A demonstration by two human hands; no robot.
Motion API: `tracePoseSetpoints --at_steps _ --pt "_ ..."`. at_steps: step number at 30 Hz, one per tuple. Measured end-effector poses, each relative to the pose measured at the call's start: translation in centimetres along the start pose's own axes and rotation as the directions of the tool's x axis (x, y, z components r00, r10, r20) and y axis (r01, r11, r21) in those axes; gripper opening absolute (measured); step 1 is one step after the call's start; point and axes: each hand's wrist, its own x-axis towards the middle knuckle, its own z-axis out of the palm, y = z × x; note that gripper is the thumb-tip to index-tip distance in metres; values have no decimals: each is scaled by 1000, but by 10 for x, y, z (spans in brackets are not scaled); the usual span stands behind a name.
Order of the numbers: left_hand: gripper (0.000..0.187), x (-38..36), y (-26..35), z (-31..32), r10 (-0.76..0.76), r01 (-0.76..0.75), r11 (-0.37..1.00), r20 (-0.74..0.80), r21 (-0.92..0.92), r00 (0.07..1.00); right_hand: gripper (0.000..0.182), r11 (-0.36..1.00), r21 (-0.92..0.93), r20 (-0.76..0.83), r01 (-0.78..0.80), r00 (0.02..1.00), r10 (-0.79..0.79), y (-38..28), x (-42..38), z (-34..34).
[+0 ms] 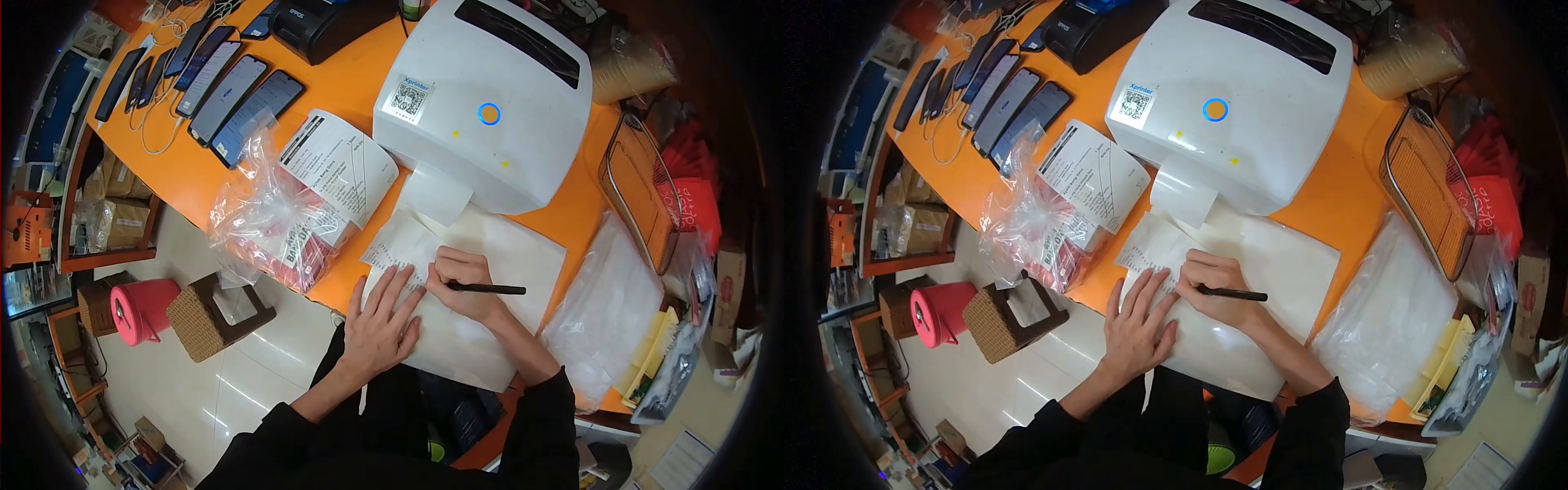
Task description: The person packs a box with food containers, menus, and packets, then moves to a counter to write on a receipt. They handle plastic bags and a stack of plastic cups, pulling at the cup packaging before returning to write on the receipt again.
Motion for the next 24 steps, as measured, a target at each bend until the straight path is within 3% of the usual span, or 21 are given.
tracePoseSetpoints --at_steps 6,8,12,15,18,21,24 --pt "40 0 1 -1 -14 14 1000 14 26 1000 30 1000 -13 -24 5 1000 -6 1 -1 -1" --pt "40 0 1 0 -13 13 1000 12 29 1000 19 1000 -21 43 -14 999 15 2 -3 -3" --pt "39 0 2 0 -22 22 1000 4 21 1000 29 1000 -18 -21 11 1000 -11 3 1 -1" --pt "39 1 2 0 -14 14 1000 6 18 1000 32 997 72 -30 -41 999 44 11 0 -5" --pt "37 -1 1 0 -8 8 1000 0 18 1000 31 891 403 -85 -211 960 266 16 -2 -3" --pt "36 -2 0 0 10 -10 1000 -22 16 1000 27 817 500 -57 -287 930 362 7 2 -1" --pt "35 -3 0 2 47 -46 999 -56 23 997 40 743 651 -86 -156 957 276 22 -3 4"
